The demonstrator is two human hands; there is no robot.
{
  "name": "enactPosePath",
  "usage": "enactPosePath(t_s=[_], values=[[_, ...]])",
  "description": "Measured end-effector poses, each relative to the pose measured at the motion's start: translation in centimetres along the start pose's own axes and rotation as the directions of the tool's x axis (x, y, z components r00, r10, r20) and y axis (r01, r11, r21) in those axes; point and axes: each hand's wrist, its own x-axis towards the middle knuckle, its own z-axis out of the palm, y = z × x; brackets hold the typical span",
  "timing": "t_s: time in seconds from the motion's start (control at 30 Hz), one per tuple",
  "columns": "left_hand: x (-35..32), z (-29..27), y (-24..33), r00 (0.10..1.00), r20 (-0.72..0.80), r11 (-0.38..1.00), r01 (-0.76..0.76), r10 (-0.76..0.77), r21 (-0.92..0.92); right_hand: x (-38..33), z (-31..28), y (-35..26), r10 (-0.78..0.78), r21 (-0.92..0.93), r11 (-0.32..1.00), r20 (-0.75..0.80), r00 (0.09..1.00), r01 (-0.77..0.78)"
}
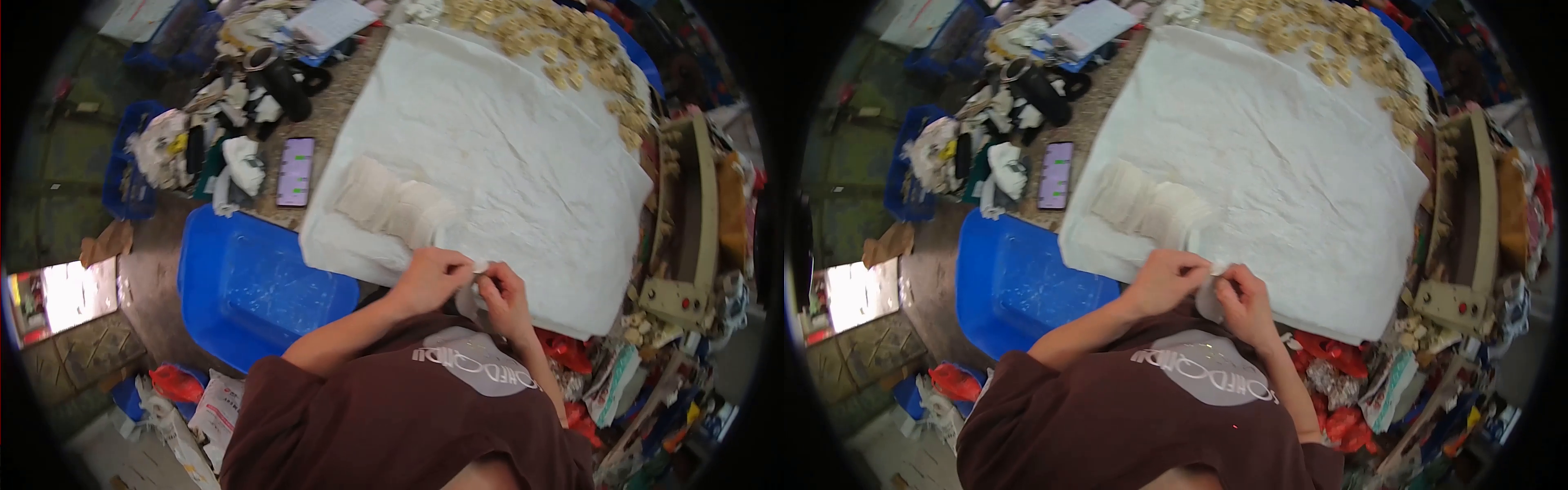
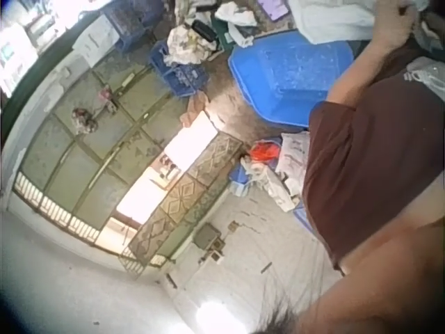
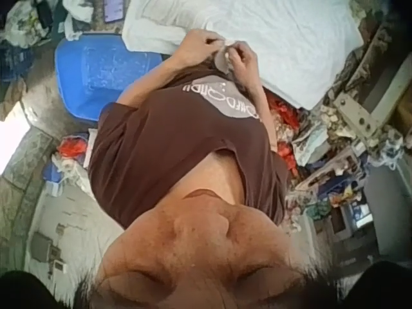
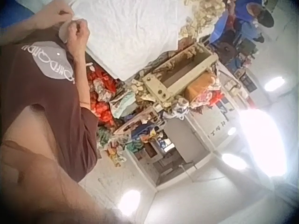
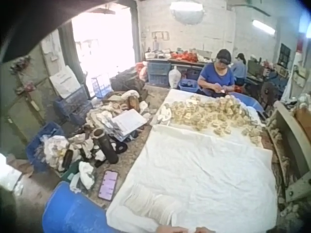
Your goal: Sorting and separating stacks of white shoe material components at a manufacturing workstation.
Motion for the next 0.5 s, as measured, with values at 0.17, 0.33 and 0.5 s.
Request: enactPosePath(t_s=[0.17, 0.33, 0.5], values=[[-0.4, -0.9, -1.2, 0.992, -0.012, 0.907, 0.111, -0.127, -0.406, 0.2, 0.7, 0.1, 0.065, 0.154, 0.986, 0.021, 0.998, -0.068], [-0.5, -1.3, -0.9, 0.999, -0.010, 0.977, 0.028, -0.031, -0.213, 0.4, 0.9, -0.7, 0.020, 0.079, 0.997, 0.008, 1.000, -0.020], [-0.5, -1.2, 0.5, 0.985, -0.059, 0.980, -0.154, 0.163, 0.126, 0.8, 0.6, -1.1, -0.132, -0.197, 0.971, 0.036, 0.991, 0.136]])
